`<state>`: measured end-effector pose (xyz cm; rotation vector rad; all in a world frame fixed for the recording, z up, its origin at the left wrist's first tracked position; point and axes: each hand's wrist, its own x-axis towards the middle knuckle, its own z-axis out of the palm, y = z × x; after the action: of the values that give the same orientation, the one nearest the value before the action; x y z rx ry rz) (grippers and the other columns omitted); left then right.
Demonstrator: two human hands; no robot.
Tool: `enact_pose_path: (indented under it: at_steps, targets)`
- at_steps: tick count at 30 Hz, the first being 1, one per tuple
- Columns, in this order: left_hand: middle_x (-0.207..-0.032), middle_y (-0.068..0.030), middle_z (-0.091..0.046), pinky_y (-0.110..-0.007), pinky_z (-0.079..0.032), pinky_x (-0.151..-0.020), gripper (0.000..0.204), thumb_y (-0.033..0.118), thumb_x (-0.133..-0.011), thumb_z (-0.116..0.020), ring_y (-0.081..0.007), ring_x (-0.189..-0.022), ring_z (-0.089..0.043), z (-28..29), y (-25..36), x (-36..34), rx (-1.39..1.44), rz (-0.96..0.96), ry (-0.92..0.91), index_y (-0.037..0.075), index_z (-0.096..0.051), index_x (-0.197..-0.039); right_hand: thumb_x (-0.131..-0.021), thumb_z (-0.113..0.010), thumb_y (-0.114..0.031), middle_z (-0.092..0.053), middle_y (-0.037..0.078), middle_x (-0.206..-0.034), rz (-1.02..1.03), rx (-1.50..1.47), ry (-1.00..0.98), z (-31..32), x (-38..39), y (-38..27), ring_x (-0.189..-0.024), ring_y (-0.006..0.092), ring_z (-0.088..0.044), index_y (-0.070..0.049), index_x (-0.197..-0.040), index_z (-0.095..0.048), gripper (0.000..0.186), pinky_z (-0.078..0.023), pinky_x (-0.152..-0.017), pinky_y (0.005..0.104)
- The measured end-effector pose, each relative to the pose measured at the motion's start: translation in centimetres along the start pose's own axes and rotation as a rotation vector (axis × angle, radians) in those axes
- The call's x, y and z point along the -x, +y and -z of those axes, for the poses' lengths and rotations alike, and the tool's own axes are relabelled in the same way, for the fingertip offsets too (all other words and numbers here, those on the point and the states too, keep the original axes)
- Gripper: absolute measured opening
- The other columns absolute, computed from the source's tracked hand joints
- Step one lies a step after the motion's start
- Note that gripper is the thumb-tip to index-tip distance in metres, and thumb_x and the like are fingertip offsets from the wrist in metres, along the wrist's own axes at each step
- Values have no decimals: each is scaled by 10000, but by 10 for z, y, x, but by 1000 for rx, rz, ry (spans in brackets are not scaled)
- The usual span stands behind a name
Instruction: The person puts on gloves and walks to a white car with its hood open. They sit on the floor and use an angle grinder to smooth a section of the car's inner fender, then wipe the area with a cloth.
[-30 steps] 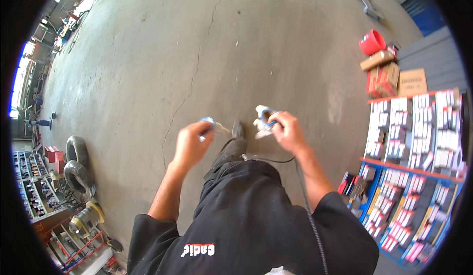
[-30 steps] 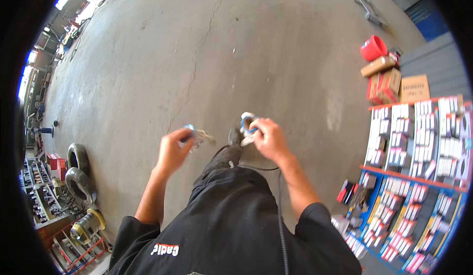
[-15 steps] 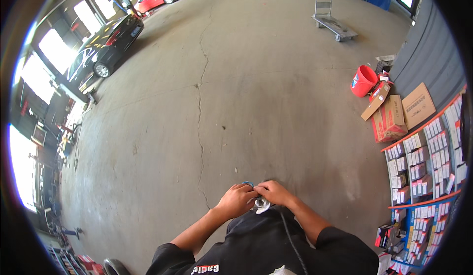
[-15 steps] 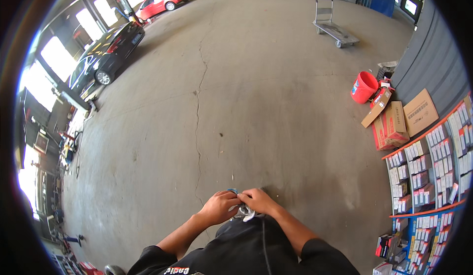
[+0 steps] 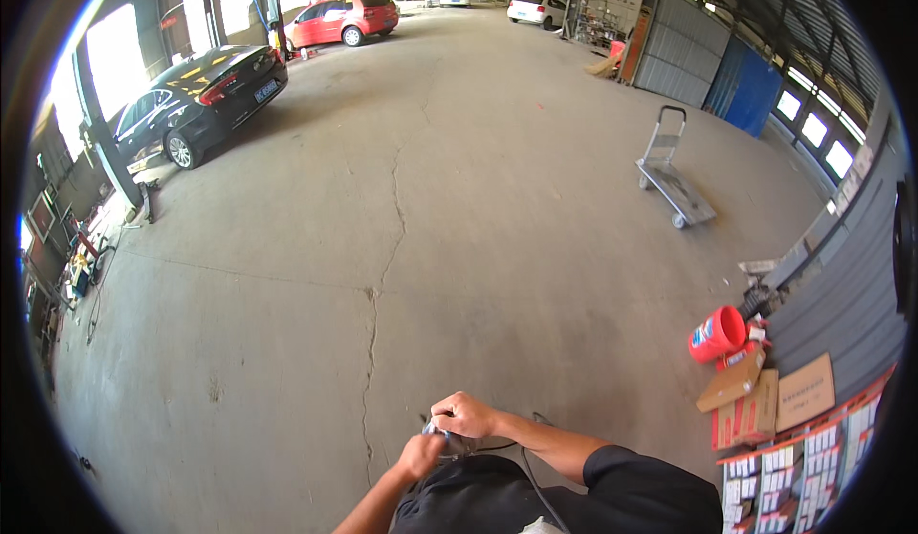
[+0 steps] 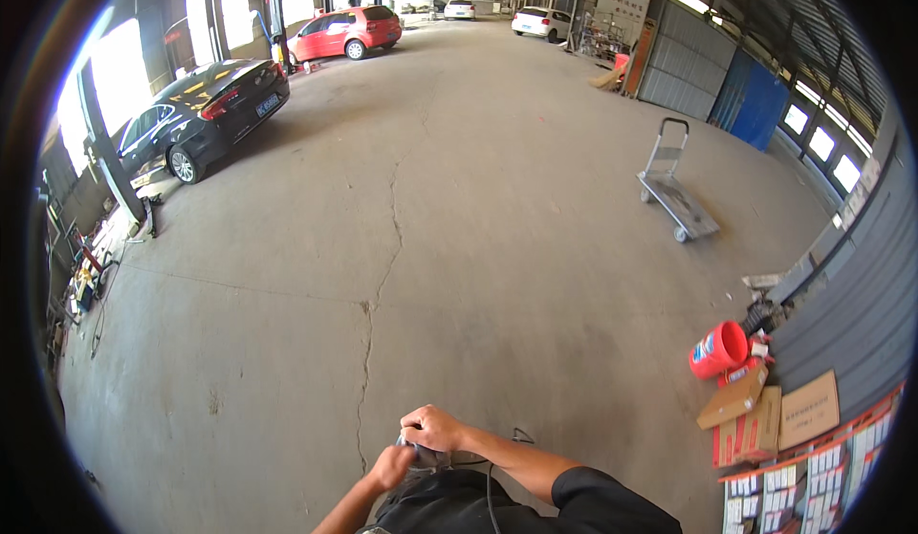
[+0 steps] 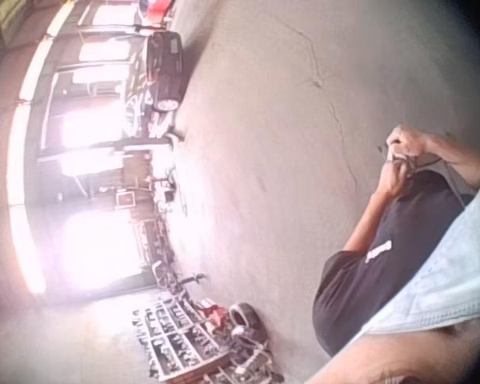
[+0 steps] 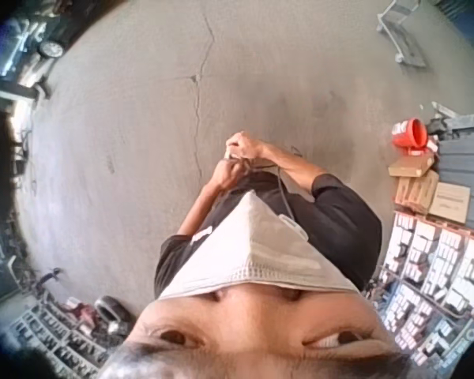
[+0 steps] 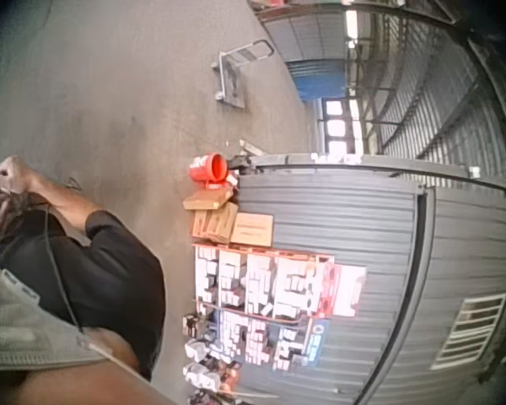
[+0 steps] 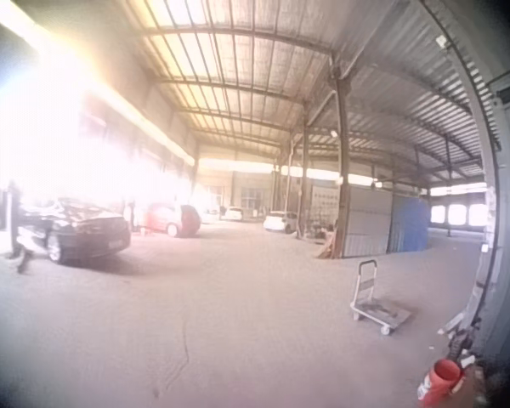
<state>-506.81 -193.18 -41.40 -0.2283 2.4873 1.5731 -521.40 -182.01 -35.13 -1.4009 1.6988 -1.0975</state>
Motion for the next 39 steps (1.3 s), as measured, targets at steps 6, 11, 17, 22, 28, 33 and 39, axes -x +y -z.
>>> enact_pose_path:
  at_steps: [6, 11, 17, 22, 28, 33, 39]
  targets:
    - [-1206, -78, -661, -340, -472, -930, 297, 132, -925, -509, -228, -1129, -599, 73, -51, -249, -303, -484, 35, 65, -650, -1177, -866, -594, -335, -664, 178, -748, -179, 398, 202, 132, -96, 77, -720, 392, -651, -100, -783, -659, 257, -502, -632, 494]
    - [-1431, -195, -471, -374, -385, -1067, 537, 335, -942, -568, -332, -1290, -476, 198, -69, -455, 289, 143, 348, 37, -507, -1384, -875, -598, -421, -687, 172, -785, -409, 389, 356, 258, -202, 138, -768, 393, -666, -115, -851, -687, 320, -509, -670, 517]
    - [-1362, -170, -510, -317, -416, -1003, 638, 426, -923, -642, -233, -1215, -515, 281, 60, -603, 689, 305, 341, -28, -517, -1354, -871, -594, -384, -694, 176, -804, -492, 410, 368, 372, -334, 218, -790, 399, -668, -105, -840, -709, 304, -523, -690, 530]
    - [-1121, -55, -701, -300, -501, -802, 374, 214, -896, -650, -137, -949, -627, 398, 75, -697, 592, 206, 447, 23, -664, -1217, -864, -601, -275, -638, 193, -730, 65, 225, 322, 497, -430, 190, -689, 407, -625, -48, -744, -625, 259, -487, -618, 497]
    - [-1296, -125, -600, -362, -363, -978, 580, 447, -927, -420, -247, -1140, -523, 500, 63, -872, 620, -14, 19, 41, -587, -1306, -845, -593, -298, -645, 193, -718, 73, 183, 158, 639, -561, 250, -692, 400, -633, -53, -760, -651, 266, -494, -630, 500]
    - [-1419, -213, -504, -427, -258, -1138, 707, 527, -987, -307, -350, -1319, -450, 560, 112, -1049, 1415, -96, -295, -41, -509, -1358, -823, -604, -279, -636, 189, -685, -74, 344, 381, 775, -637, 272, -694, 405, -639, -68, -776, -640, 218, -499, -607, 507]
    - [-1274, -190, -616, -428, -361, -1098, 474, 352, -1012, -429, -328, -1256, -529, 698, 256, -1215, 1116, -211, -281, -7, -579, -1283, -813, -599, -146, -586, 174, -652, 59, 86, 544, 935, -740, 267, -586, 336, -591, -31, -750, -561, 136, -463, -548, 431]
